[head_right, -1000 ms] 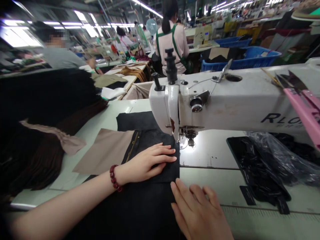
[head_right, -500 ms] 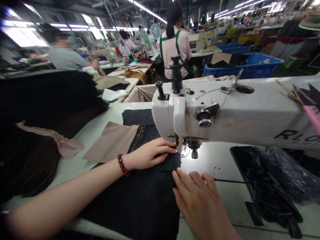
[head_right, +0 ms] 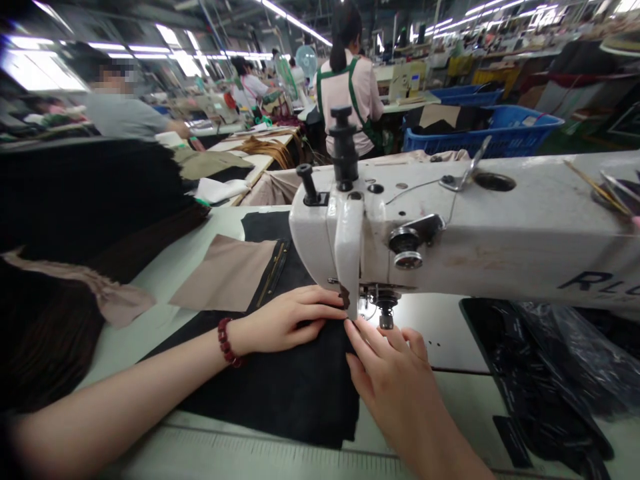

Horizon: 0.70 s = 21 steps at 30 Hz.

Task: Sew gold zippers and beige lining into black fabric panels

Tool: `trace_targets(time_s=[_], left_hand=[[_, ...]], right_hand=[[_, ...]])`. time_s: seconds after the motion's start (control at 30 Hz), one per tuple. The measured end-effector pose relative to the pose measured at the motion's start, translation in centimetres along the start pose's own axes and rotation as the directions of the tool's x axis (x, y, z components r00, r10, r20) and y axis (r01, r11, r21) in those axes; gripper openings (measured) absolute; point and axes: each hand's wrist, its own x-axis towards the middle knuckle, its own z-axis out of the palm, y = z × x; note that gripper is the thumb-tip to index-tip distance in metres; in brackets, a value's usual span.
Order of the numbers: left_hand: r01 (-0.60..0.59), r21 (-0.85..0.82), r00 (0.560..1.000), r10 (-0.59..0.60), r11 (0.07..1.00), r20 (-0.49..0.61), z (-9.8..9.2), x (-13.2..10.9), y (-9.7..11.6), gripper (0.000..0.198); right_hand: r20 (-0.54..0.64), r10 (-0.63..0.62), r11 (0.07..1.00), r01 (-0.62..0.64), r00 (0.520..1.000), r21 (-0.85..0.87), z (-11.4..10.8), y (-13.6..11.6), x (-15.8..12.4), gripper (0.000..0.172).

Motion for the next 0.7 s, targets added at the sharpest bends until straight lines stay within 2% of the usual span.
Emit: trace_targets(time_s=[0.1,0.27,0.57,0.7], left_hand=[[-0.011,-0.012,1.000,0.011,1.000,-0.002,0.1,0.0,-0.6,0.043],[-0.022,0.001,1.000,0.022,1.000,0.003,-0.2,0.6,-1.7,0.042],[-0.023,0.028,1.000,0.023,0.999,0.003,0.0,0.6,-1.6,0.042],[-0.033,0.035,0.999,0.031,0.999,0.037,0.0,0.6,-1.7,0.043]], right_hand=[[-0.019,-0.006,1.000,0.007,1.000,0.012,0.0,-0.1,0.0,0.030],[-0.011,0.018,1.000,-0.018,1.000,0.013,0.1,-0.1,0.0,0.034],[-0.036,0.019,0.999,-0.018,0.999,0.033,0.3,-0.1,0.1,0.034],[-0.039,0.017,0.999,-0.016,0.999,0.032,0.3,-0.2,0.1,0.033]])
